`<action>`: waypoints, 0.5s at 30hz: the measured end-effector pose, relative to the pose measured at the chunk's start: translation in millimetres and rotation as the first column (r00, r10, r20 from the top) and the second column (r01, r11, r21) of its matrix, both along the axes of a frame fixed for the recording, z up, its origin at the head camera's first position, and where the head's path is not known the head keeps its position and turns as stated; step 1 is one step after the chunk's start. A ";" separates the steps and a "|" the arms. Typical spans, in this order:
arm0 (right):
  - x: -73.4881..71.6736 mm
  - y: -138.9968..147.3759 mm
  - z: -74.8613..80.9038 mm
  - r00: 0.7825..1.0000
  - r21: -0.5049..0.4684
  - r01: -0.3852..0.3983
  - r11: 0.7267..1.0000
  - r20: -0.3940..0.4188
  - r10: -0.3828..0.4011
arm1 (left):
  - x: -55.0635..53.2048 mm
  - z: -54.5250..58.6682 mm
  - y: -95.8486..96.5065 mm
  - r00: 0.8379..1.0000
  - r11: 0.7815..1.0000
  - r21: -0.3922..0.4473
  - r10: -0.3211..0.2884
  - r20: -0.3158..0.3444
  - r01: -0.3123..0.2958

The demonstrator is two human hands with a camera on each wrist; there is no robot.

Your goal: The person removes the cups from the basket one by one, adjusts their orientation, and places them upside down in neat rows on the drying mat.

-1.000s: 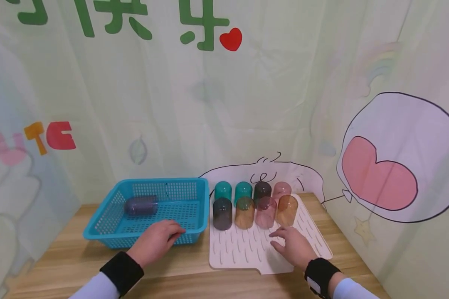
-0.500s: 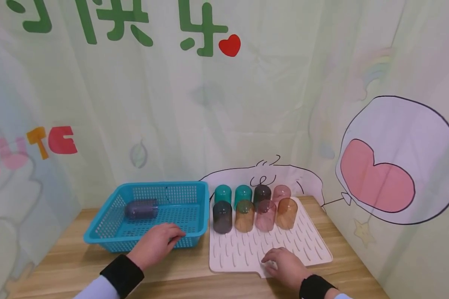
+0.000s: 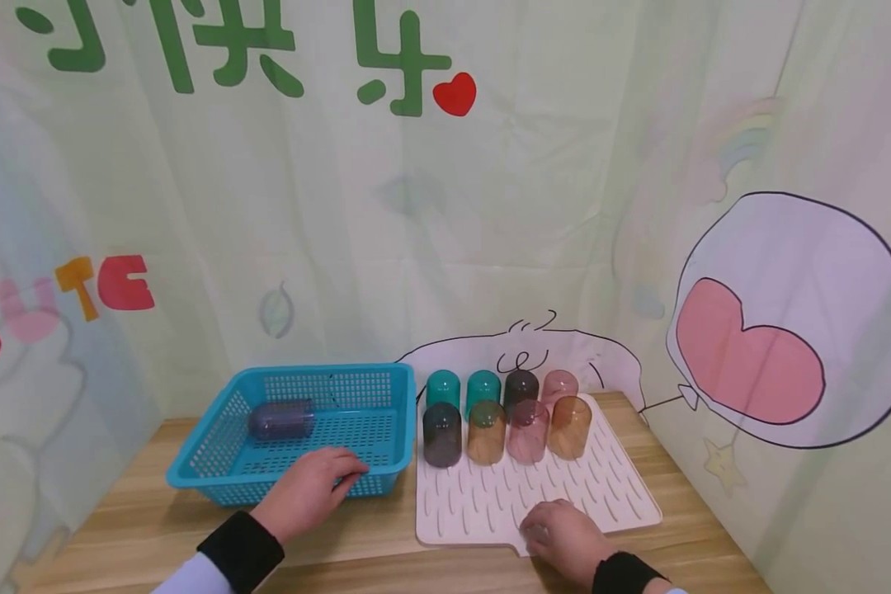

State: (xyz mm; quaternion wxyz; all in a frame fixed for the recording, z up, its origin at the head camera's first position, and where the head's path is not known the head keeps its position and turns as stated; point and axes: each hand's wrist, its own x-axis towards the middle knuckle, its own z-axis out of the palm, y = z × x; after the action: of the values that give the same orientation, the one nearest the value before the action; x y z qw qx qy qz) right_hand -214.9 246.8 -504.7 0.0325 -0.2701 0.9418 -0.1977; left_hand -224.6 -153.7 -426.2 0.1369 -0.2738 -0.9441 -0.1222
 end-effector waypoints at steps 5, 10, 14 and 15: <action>-0.2 -1.2 0.7 1.000 -0.001 -0.014 1.000 -0.003 0.014 | -2.3 0.5 -5.3 1.000 1.000 0.022 -0.001 -0.001 0.001; -0.7 -1.5 -0.2 1.000 0.017 -0.023 1.000 -0.018 0.023 | -7.6 8.8 -16.5 0.999 0.998 0.053 0.038 -0.005 -0.037; 0.3 -1.1 -1.6 0.999 0.026 -0.026 0.999 -0.041 0.027 | -14.4 20.2 -30.5 0.997 0.996 0.052 0.079 -0.019 -0.078; 0.6 -1.0 -1.8 0.999 0.026 -0.028 0.999 -0.045 0.029 | -16.3 23.8 -34.9 0.996 0.995 0.052 0.087 -0.019 -0.086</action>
State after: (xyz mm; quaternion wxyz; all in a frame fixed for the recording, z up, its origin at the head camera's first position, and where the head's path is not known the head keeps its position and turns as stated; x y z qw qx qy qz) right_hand -214.4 245.7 -506.5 0.0174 -0.2874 0.9408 -0.1788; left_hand -240.9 -188.6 -402.4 0.1590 -0.2304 -0.9502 -0.1373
